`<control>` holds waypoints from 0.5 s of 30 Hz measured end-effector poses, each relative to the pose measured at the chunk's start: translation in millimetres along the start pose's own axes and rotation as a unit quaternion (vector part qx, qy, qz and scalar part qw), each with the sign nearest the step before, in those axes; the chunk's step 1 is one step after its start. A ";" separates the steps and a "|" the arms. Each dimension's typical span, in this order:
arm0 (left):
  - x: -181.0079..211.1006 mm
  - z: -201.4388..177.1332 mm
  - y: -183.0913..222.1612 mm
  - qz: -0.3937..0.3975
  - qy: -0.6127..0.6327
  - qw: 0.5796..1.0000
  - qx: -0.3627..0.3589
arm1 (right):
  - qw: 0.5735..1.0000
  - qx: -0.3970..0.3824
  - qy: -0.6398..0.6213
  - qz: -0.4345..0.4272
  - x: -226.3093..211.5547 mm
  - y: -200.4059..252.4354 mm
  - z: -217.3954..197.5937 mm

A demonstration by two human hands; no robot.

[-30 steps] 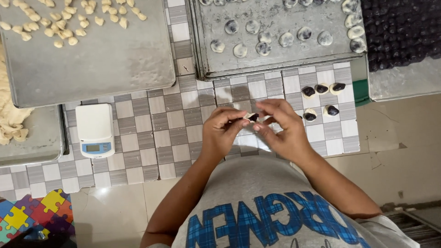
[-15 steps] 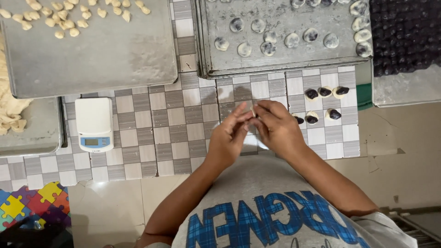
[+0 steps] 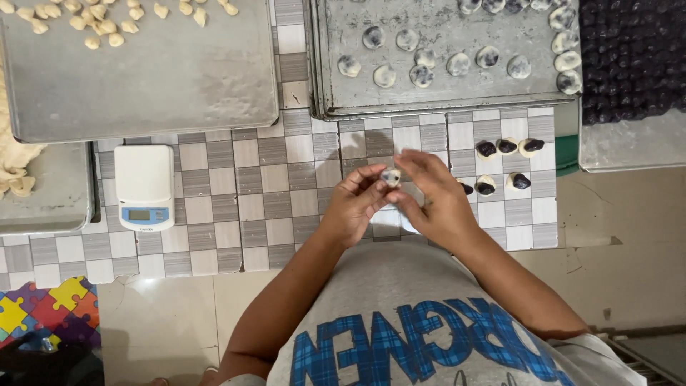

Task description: The person is manually filling small pieces of dough with a dark purple paste and sealing them into balls on a tiled work surface.

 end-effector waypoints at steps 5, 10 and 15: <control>-2.7 -3.1 -2.2 0.002 -0.014 1.000 -0.008 | 0.995 0.019 0.089 -0.037 8.6 11.2 11.0; -4.1 -5.7 -0.4 -0.020 -0.021 0.999 0.025 | 0.981 -0.036 0.186 -0.029 -2.7 7.7 9.3; 0.2 2.6 1.1 -0.051 -0.100 0.994 0.015 | 0.981 -0.068 0.180 0.013 43.9 16.0 29.4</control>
Point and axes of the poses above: each hand's wrist, its own y-axis away from the middle knuckle, its own z-axis out of the palm, x = y × z, the point moved 10 cm from there along -y, towards the middle knuckle, and after that the axes turned 6 degrees about y, right-handed, at the moved point
